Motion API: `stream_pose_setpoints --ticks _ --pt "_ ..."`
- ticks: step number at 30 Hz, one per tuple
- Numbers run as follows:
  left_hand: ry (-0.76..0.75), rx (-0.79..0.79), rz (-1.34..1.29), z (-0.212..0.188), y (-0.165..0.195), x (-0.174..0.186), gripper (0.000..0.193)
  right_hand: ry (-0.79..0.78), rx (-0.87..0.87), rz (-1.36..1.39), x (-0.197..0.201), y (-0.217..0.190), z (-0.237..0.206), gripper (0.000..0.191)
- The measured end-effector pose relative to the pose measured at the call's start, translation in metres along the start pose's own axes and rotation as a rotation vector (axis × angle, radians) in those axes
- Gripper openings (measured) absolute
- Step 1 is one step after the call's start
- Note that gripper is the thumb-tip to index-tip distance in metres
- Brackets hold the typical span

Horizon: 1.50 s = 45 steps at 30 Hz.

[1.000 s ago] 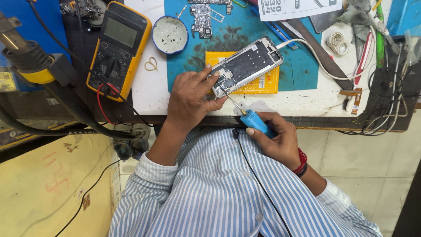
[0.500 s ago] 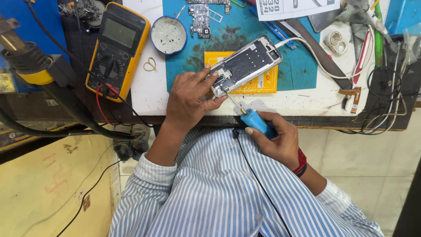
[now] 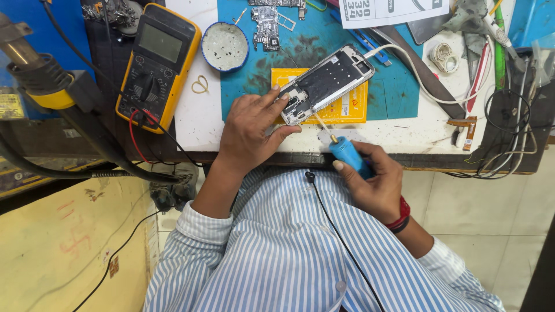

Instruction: The person cleans a small component with a white tool, then places a Meetoo battery into a disassembled phone. They connect a charging cable, reposition the phone, and use a blue electric screwdriver to tighten screws on the phone's back cover.

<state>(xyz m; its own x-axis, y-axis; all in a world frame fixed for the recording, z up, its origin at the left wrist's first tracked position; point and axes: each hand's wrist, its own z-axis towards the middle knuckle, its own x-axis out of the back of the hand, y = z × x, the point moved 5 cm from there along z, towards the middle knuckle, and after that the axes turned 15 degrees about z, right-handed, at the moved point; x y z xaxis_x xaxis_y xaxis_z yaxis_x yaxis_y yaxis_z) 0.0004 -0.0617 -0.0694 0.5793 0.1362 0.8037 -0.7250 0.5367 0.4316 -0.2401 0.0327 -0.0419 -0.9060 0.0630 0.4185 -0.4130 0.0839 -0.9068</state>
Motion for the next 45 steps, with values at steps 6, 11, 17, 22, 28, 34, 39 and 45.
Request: stream_pose_setpoints --ticks 6,11,17,22,28,34,39,45 --pt "-0.002 0.025 -0.034 0.001 -0.001 0.002 0.059 0.141 0.049 -0.086 0.030 0.001 0.012 0.038" --pt "-0.007 0.017 -0.018 0.000 0.000 0.001 0.058 0.160 -0.003 -0.149 0.042 0.001 0.013 0.038" --pt "-0.016 0.020 -0.030 0.001 -0.001 0.002 0.058 0.063 0.057 -0.204 0.023 -0.007 0.007 0.042" --pt "-0.018 0.015 -0.037 0.002 0.001 0.004 0.056 0.182 0.120 -0.300 0.046 -0.009 0.017 0.039" --pt "-0.093 0.003 0.013 -0.001 0.003 0.003 0.060 0.108 0.082 -0.343 0.054 -0.003 0.014 0.040" --pt "-0.169 0.033 -0.014 0.001 0.000 0.008 0.061 0.175 0.115 -0.272 0.060 0.001 0.012 0.040" --pt "-0.199 -0.006 0.100 0.014 -0.007 0.016 0.058 0.193 0.109 -0.264 0.068 0.003 0.013 0.041" --pt "-0.154 0.027 0.101 0.027 0.013 0.007 0.059 0.216 0.086 -0.171 0.068 0.011 0.017 0.041"
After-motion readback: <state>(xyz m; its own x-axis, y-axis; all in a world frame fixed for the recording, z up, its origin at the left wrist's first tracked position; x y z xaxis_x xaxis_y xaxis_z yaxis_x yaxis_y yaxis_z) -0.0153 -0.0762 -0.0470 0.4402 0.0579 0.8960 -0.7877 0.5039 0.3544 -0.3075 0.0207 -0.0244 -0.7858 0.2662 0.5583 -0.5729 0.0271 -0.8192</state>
